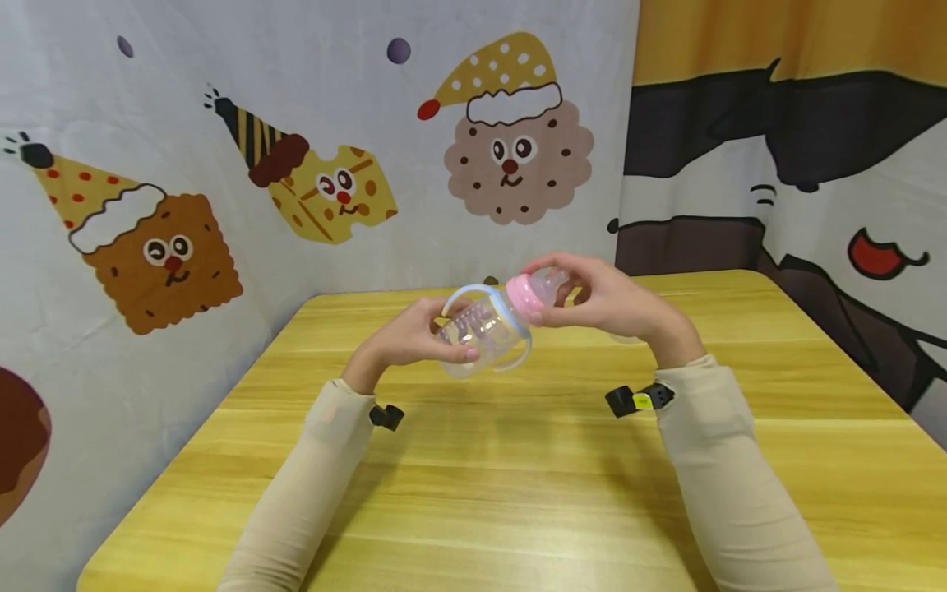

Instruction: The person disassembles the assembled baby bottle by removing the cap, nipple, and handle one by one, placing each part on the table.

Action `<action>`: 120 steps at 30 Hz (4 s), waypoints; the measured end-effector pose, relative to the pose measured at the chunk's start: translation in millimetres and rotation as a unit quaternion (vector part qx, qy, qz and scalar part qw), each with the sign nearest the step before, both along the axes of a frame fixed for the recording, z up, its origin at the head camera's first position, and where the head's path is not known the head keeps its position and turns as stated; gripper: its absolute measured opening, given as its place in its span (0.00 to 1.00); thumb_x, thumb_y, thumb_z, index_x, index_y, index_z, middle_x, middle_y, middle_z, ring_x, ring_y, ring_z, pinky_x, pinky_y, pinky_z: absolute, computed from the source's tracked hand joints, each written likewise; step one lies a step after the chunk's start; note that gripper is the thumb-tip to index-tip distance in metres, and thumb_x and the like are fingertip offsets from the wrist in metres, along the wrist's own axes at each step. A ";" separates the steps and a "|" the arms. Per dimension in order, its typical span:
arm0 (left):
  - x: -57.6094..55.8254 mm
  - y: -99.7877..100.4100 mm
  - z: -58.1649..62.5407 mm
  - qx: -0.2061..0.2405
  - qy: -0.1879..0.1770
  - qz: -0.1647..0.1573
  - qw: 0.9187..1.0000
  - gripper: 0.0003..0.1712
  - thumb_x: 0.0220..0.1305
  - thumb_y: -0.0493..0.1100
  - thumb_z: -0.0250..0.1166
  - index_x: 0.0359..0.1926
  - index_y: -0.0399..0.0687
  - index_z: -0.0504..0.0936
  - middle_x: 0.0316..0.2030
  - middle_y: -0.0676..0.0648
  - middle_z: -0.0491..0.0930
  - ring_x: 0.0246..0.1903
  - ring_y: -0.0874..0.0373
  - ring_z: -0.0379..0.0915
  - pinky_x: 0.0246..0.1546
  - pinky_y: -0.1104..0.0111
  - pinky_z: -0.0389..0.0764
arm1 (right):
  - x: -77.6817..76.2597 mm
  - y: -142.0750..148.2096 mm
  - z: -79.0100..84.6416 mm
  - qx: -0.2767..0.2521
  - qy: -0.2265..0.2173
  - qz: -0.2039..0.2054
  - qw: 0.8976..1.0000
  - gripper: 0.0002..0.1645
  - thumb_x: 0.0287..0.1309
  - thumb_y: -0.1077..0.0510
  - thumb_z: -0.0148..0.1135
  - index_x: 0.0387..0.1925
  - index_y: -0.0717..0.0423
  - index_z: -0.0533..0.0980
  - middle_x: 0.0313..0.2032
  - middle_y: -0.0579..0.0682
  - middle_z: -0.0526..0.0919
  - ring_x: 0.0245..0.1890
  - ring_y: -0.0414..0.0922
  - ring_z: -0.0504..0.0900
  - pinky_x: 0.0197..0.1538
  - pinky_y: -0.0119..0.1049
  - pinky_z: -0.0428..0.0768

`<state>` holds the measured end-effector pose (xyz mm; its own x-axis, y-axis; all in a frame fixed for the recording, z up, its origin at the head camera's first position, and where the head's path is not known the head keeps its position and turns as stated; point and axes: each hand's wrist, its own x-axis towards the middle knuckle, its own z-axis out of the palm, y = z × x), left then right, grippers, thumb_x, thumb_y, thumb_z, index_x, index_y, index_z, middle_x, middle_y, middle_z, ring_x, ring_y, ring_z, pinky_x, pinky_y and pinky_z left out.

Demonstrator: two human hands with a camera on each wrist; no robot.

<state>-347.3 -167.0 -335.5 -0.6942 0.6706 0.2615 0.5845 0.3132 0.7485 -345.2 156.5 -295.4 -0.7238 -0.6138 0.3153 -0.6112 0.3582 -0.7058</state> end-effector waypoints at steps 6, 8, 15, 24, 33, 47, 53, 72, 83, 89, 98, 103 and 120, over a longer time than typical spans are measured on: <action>-0.6 -1.2 0.6 -0.004 0.002 0.002 1.000 0.32 0.60 0.52 0.79 0.60 0.41 0.82 0.43 0.45 0.87 0.36 0.49 0.85 0.38 0.57 0.89 | 0.0 1.2 1.6 -0.004 0.007 -0.001 1.000 0.35 0.62 0.62 0.74 0.69 0.49 0.75 0.52 0.51 0.81 0.40 0.51 0.79 0.40 0.36 0.80; -1.0 -1.8 1.1 -0.003 0.005 0.002 1.000 0.33 0.59 0.52 0.79 0.60 0.39 0.82 0.43 0.44 0.87 0.36 0.50 0.84 0.37 0.57 0.89 | 0.3 1.7 2.7 -0.007 0.007 0.000 1.000 0.35 0.62 0.62 0.75 0.69 0.49 0.75 0.52 0.51 0.81 0.40 0.51 0.79 0.39 0.36 0.80; -2.3 -2.2 2.1 0.001 0.002 0.001 1.000 0.31 0.59 0.52 0.79 0.58 0.41 0.83 0.42 0.46 0.87 0.35 0.45 0.84 0.37 0.57 0.89 | 0.7 5.1 5.3 -0.011 0.004 0.004 1.000 0.35 0.62 0.64 0.74 0.70 0.51 0.75 0.53 0.52 0.81 0.40 0.51 0.80 0.38 0.35 0.80; -1.8 -3.3 2.8 0.003 -0.009 0.001 1.000 0.39 0.59 0.56 0.79 0.62 0.35 0.81 0.43 0.45 0.86 0.35 0.50 0.84 0.38 0.57 0.89 | -0.2 9.3 6.9 -0.010 0.010 -0.003 1.000 0.36 0.61 0.64 0.75 0.70 0.50 0.75 0.54 0.55 0.80 0.39 0.50 0.80 0.38 0.35 0.80; -2.6 -4.1 0.9 0.007 -0.015 0.007 1.000 0.34 0.59 0.53 0.79 0.61 0.40 0.81 0.44 0.42 0.86 0.38 0.40 0.84 0.38 0.58 0.89 | 0.0 12.9 7.1 -0.017 0.008 -0.004 1.000 0.36 0.61 0.65 0.75 0.70 0.50 0.75 0.52 0.55 0.79 0.38 0.51 0.80 0.38 0.36 0.80; -4.0 -6.8 -1.2 -0.003 -0.019 0.017 1.000 0.28 0.60 0.50 0.79 0.57 0.42 0.83 0.42 0.45 0.87 0.35 0.50 0.85 0.37 0.58 0.90 | 1.9 17.2 8.8 -0.017 0.015 -0.036 0.999 0.37 0.60 0.65 0.76 0.69 0.48 0.76 0.53 0.51 0.79 0.40 0.50 0.81 0.40 0.32 0.79; -5.4 -7.9 -3.4 -0.003 -0.022 0.015 1.000 0.29 0.60 0.50 0.78 0.59 0.44 0.82 0.42 0.45 0.86 0.35 0.49 0.85 0.37 0.58 0.90 | 2.0 20.4 9.1 -0.027 0.006 -0.045 0.999 0.38 0.59 0.65 0.77 0.70 0.47 0.75 0.51 0.52 0.79 0.39 0.50 0.81 0.39 0.32 0.80; -12.5 -9.4 0.1 -0.017 -0.014 0.020 1.000 0.32 0.60 0.51 0.78 0.60 0.41 0.82 0.42 0.45 0.86 0.35 0.49 0.83 0.35 0.61 0.87 | -0.6 26.1 14.1 -0.032 0.036 -0.075 0.996 0.34 0.57 0.66 0.77 0.66 0.54 0.79 0.48 0.49 0.77 0.39 0.48 0.79 0.42 0.28 0.77; -13.1 -10.1 0.2 -0.013 -0.018 0.021 1.000 0.32 0.60 0.52 0.78 0.62 0.45 0.82 0.44 0.45 0.86 0.35 0.53 0.85 0.39 0.58 0.89 | 0.8 24.6 15.8 -0.055 0.022 -0.112 0.992 0.33 0.61 0.63 0.75 0.67 0.53 0.77 0.48 0.50 0.77 0.41 0.48 0.77 0.43 0.29 0.76; -13.2 -10.1 -0.1 -0.014 -0.019 0.018 1.000 0.31 0.60 0.54 0.78 0.59 0.45 0.83 0.44 0.45 0.86 0.35 0.53 0.84 0.39 0.58 0.89 | 1.7 24.4 15.4 -0.064 0.014 -0.140 0.988 0.36 0.63 0.60 0.74 0.71 0.48 0.73 0.55 0.47 0.77 0.47 0.49 0.77 0.46 0.25 0.77; -11.6 -9.3 1.3 -0.012 -0.022 0.015 1.000 0.32 0.60 0.55 0.78 0.59 0.44 0.82 0.44 0.45 0.86 0.36 0.52 0.85 0.40 0.57 0.89 | 0.3 25.5 14.3 -0.092 0.029 -0.148 0.984 0.34 0.65 0.60 0.72 0.71 0.48 0.73 0.52 0.46 0.77 0.47 0.48 0.75 0.45 0.24 0.77; -11.1 -10.5 1.8 -0.013 -0.026 0.017 0.999 0.30 0.60 0.51 0.78 0.60 0.44 0.82 0.45 0.44 0.85 0.36 0.52 0.84 0.39 0.59 0.89 | -0.4 24.7 15.0 -0.105 0.033 -0.145 0.983 0.33 0.66 0.62 0.71 0.71 0.49 0.74 0.50 0.47 0.76 0.45 0.48 0.75 0.44 0.24 0.78; -9.0 -12.8 -0.7 -0.006 -0.037 0.027 0.999 0.31 0.59 0.52 0.78 0.60 0.44 0.82 0.46 0.42 0.85 0.38 0.42 0.85 0.40 0.56 0.90 | -0.2 27.9 18.2 -0.125 0.035 -0.179 0.975 0.32 0.70 0.55 0.69 0.73 0.47 0.74 0.55 0.41 0.77 0.50 0.45 0.74 0.47 0.22 0.76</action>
